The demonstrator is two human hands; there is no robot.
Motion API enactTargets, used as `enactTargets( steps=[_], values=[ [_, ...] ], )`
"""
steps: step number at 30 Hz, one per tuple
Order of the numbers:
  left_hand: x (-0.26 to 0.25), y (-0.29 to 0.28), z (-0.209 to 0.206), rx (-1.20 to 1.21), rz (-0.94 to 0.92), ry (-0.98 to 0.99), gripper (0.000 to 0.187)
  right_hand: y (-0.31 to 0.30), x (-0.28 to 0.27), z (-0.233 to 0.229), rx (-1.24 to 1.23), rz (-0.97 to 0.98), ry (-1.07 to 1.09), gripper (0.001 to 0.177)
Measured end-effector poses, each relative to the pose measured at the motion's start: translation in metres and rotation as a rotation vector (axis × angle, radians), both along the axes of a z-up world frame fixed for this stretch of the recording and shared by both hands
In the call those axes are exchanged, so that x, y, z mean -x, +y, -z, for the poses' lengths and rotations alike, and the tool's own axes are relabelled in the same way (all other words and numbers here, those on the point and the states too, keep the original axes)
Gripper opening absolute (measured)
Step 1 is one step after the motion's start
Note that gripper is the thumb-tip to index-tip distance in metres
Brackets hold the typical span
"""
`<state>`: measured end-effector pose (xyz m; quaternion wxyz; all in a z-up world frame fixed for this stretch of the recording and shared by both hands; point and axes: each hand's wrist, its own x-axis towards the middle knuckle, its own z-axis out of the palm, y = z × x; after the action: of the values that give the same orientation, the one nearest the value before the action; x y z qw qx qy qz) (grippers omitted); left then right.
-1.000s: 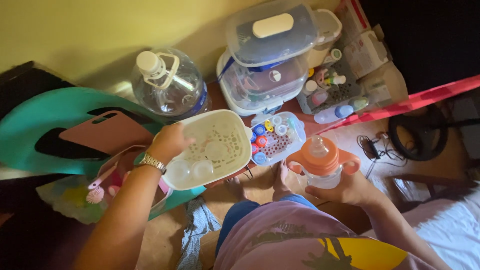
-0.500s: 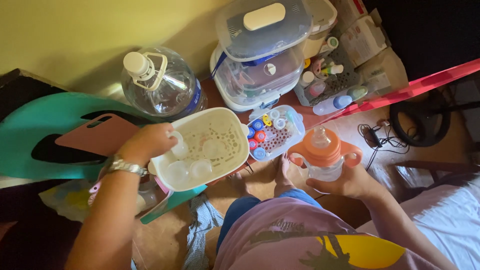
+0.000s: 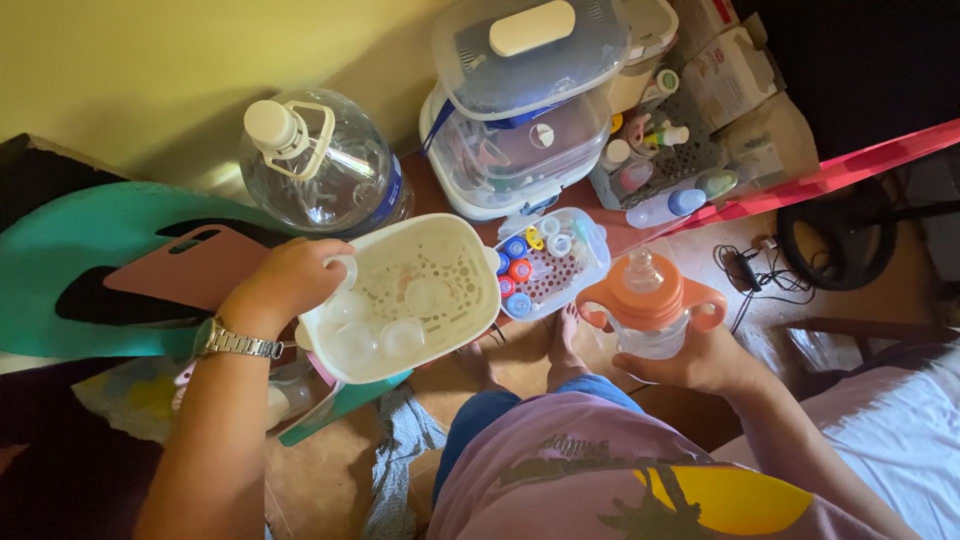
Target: The person assembles multiple baby bottles by picking up bottle bodies, nipples, and caps from a basket and a nearby surface, then screwing the parts together. The person handles each bottle one at a time and places the assembled bottles on a shelf.
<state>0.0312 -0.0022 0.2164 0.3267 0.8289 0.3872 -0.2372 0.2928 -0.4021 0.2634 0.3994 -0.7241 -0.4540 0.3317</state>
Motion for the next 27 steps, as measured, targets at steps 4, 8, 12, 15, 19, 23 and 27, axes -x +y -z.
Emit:
enactTargets(
  steps=[4, 8, 12, 15, 19, 23, 27],
  values=[
    [0.016, 0.004, 0.068, -0.146, 0.153, -0.107, 0.042, -0.013, -0.005, 0.031, -0.231, 0.027, 0.047, 0.062],
    [0.013, -0.015, 0.115, -0.268, 0.19, -0.25, 0.028, -0.02, -0.021, 0.055, -0.343, -0.227, -0.37, 0.05],
    [-0.016, -0.041, 0.096, -0.093, -0.081, -0.452, 0.043, -0.004, -0.006, 0.027, -0.36, -0.129, -0.205, 0.047],
    [-0.032, -0.05, 0.087, 0.541, -0.47, -0.502, 0.05, 0.006, 0.001, -0.003, 0.065, -0.038, 0.006, 0.04],
    [-0.027, -0.03, 0.147, 0.154, -0.148, -0.191, 0.052, 0.007, 0.003, 0.004, -0.105, -0.001, 0.007, 0.043],
    [0.014, -0.007, 0.255, -0.967, 0.512, -0.538, 0.013, -0.026, -0.009, 0.046, -0.227, 0.038, 0.015, 0.059],
    [0.043, 0.003, 0.302, -0.663, 0.478, -0.054, 0.026, 0.006, 0.0, -0.007, -0.268, -0.019, 0.018, 0.059]
  ],
)
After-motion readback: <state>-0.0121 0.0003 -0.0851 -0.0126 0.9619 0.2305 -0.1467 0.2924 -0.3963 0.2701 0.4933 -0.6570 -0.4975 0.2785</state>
